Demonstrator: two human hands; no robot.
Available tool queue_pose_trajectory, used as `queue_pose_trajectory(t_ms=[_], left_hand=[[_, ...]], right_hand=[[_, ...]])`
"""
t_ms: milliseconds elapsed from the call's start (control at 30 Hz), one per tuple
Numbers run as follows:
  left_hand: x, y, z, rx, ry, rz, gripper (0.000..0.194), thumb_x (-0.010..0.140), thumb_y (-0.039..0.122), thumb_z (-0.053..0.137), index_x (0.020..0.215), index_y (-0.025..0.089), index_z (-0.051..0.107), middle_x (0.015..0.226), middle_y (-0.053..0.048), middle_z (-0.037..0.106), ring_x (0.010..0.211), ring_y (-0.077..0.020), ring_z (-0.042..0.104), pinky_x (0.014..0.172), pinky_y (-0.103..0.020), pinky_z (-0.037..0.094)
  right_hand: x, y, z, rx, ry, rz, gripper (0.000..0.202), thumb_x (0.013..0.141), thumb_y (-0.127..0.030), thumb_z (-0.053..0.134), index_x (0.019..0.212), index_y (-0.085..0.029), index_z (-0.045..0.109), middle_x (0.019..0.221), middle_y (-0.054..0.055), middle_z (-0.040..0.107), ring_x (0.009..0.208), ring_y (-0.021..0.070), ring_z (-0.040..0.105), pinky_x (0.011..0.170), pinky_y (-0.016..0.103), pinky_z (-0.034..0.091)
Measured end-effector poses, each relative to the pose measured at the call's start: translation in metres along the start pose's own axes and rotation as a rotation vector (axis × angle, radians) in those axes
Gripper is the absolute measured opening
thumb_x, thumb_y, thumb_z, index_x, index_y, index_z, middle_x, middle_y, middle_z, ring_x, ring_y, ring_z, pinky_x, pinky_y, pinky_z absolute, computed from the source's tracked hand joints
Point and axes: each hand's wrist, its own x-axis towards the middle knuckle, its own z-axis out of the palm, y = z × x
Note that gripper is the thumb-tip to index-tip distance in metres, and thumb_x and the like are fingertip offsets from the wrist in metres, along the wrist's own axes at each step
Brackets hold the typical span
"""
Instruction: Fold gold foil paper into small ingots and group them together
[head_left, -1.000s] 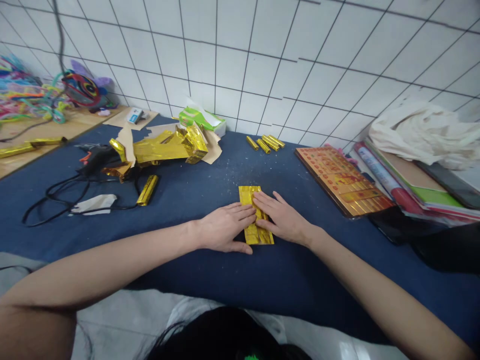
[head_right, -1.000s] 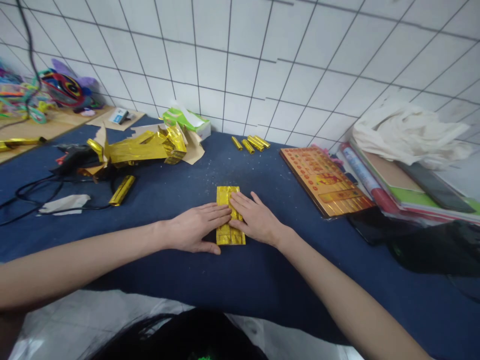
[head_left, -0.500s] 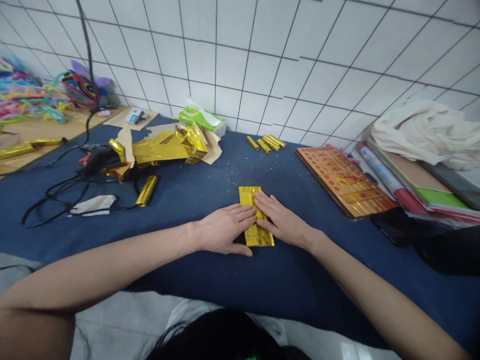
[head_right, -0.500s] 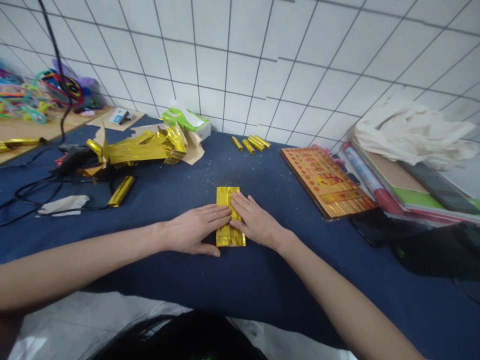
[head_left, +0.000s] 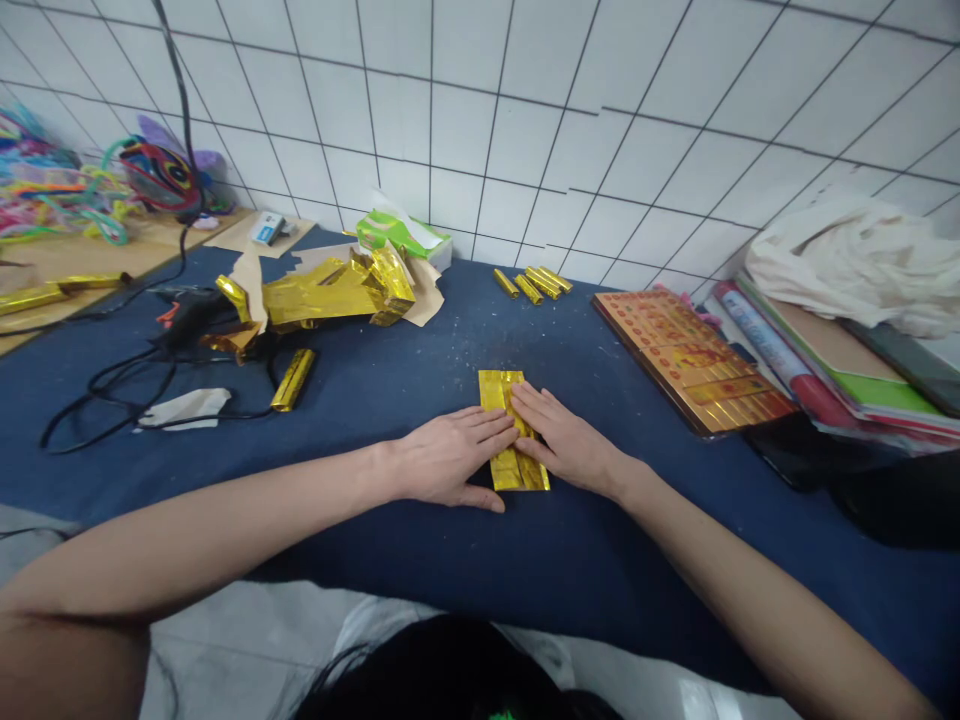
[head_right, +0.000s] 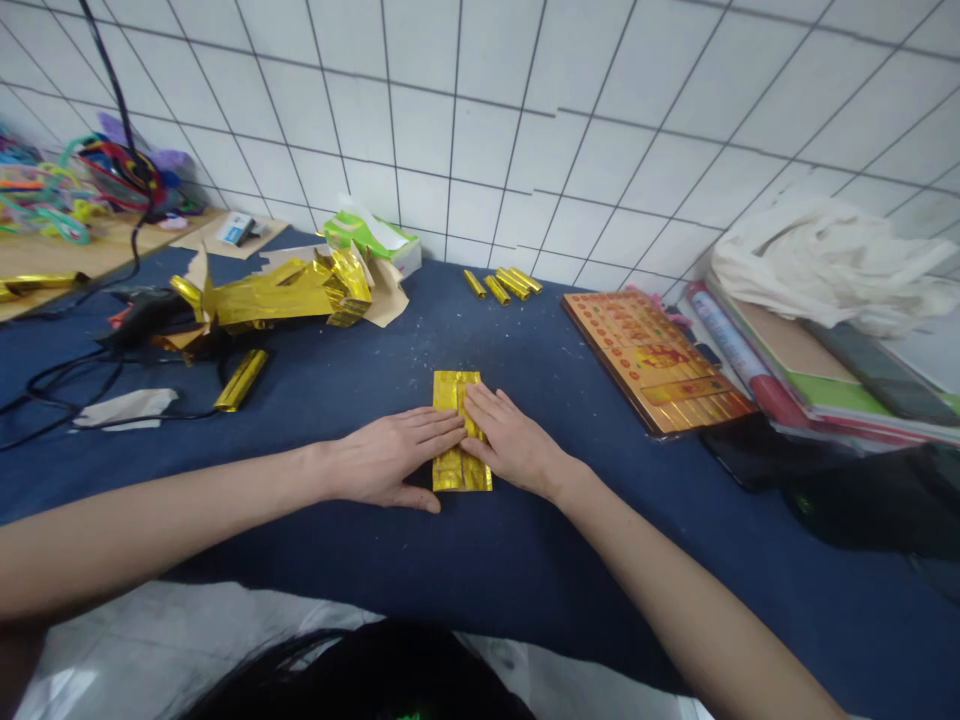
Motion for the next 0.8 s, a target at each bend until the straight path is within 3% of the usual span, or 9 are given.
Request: queue_pose_trajectory(t_ms=[267,400,600,700,800], left_hand=[[0.000,-0.001,0.000,0.006,-0.014,0.004,0.077,0.078,0.062,0.045,0.131,0.006,0.039,0.139,-0.018,0.035,0.131,-0.0261,0.030,0.109,-0.039,0.021],[0.001,-0.001,0.002,0.030,-0.021,0.005,0.077,0.079,0.062,0.043,0.131,0.006,0.039,0.139,-0.019,0.035,0.131,-0.0263,0.030,0.109,-0.038,0.018],[0.002,0.000,0.002,0.045,0.001,0.024,0.075,0.079,0.060,0.044,0.128,0.003,0.042,0.136,-0.021,0.039,0.130,-0.0286,0.031,0.109,-0.042,0.018],[0.002,0.000,0.002,0.027,0.041,0.041,0.067,0.078,0.057,0.047,0.120,0.005,0.049,0.126,-0.019,0.050,0.125,-0.0293,0.039,0.108,-0.041,0.023],[0.000,-0.001,0.003,0.018,0.036,0.019,0.058,0.077,0.056,0.050,0.109,0.008,0.057,0.112,-0.016,0.059,0.113,-0.0291,0.050,0.103,-0.040,0.032]], right_hand=[[0.000,0.000,0.001,0.010,0.001,-0.001,0.057,0.090,-0.046,0.030,0.138,-0.014,0.030,0.143,0.014,0.030,0.134,0.0226,0.021,0.107,0.049,0.024],[-0.001,0.004,0.000,-0.008,-0.028,0.002,0.059,0.090,-0.047,0.028,0.137,-0.011,0.032,0.144,0.015,0.028,0.135,0.0221,0.020,0.108,0.047,0.023],[0.004,-0.010,-0.015,0.010,-0.017,-0.013,0.064,0.088,-0.052,0.031,0.138,-0.013,0.029,0.144,0.015,0.027,0.135,0.0241,0.019,0.107,0.051,0.020],[0.015,-0.024,-0.021,0.081,-0.064,-0.104,0.072,0.085,-0.058,0.032,0.137,-0.008,0.030,0.142,0.017,0.030,0.134,0.0237,0.022,0.109,0.049,0.016],[0.028,-0.030,-0.018,0.175,-0.137,-0.138,0.077,0.084,-0.060,0.031,0.136,-0.003,0.030,0.142,0.017,0.032,0.134,0.0220,0.024,0.110,0.041,0.019]])
